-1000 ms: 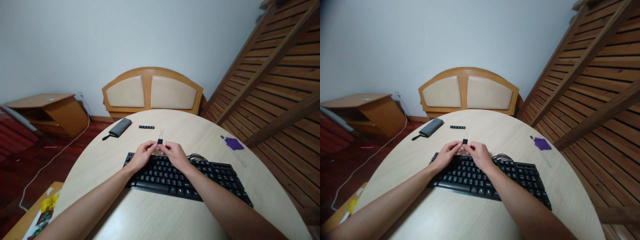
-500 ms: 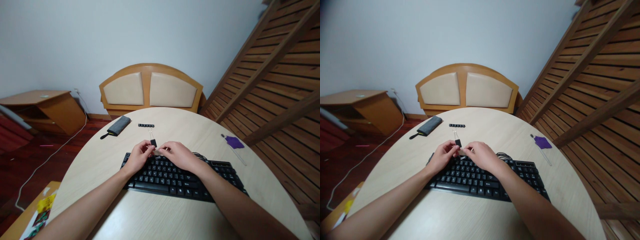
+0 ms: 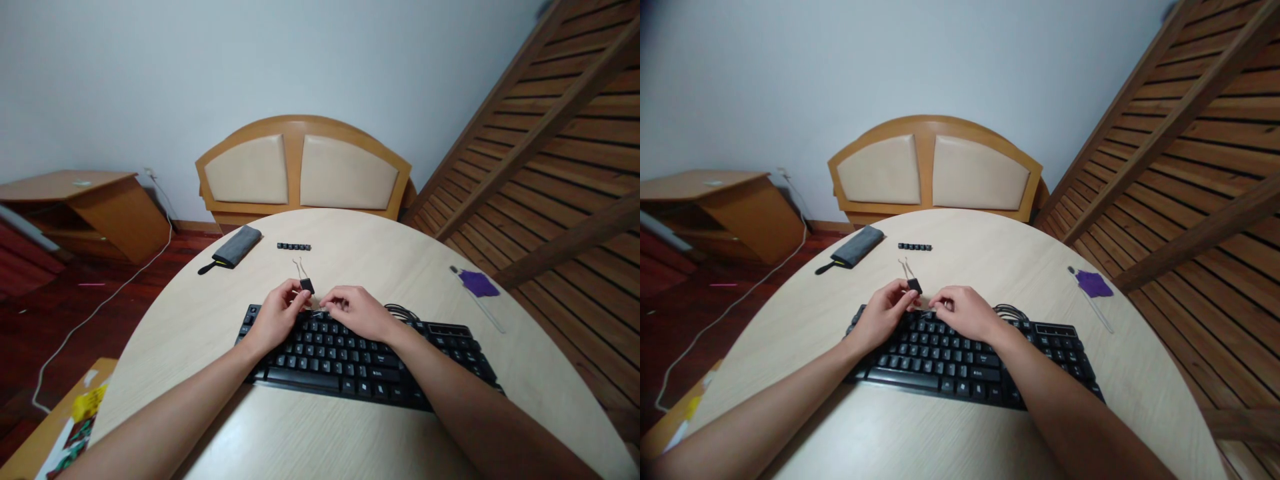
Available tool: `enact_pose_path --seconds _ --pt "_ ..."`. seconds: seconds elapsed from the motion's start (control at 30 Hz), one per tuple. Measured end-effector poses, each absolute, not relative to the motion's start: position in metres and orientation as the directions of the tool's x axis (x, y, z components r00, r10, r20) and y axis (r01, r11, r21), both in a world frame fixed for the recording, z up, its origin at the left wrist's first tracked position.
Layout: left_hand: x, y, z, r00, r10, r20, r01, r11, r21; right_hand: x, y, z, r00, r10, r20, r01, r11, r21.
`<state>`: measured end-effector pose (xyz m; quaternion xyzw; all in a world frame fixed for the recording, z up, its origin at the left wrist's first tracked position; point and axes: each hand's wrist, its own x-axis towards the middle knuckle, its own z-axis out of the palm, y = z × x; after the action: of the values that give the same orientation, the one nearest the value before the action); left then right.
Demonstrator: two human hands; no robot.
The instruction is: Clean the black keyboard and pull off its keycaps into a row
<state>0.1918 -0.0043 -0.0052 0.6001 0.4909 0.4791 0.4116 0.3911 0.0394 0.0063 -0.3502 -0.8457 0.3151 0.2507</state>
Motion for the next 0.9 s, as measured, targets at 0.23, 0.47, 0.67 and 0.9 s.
enact_pose_path --seconds 0.23,0.47,0.67,0.9 --pt "0.192 -0.007 -0.002 0.093 0.979 0.181 0.251 -0.199 0.947 0.393 0.038 0.008 -0.633 0.752 0.183 0.399 0.519 -0.756" --pt "0.198 -0.017 0.006 0.179 0.950 0.257 0.368 -0.307 0.878 0.393 0.038 0.009 -0.657 0.730 0.189 0.373 0.533 -0.759" --pt "0.200 -0.020 0.010 0.190 0.936 0.295 0.432 -0.350 0.832 0.393 0.037 0.010 -0.695 0.692 0.195 0.381 0.585 -0.716" --pt "0.199 -0.021 0.008 0.168 0.938 0.304 0.445 -0.348 0.825 0.393 0.036 0.013 -0.710 0.676 0.200 0.410 0.627 -0.663"
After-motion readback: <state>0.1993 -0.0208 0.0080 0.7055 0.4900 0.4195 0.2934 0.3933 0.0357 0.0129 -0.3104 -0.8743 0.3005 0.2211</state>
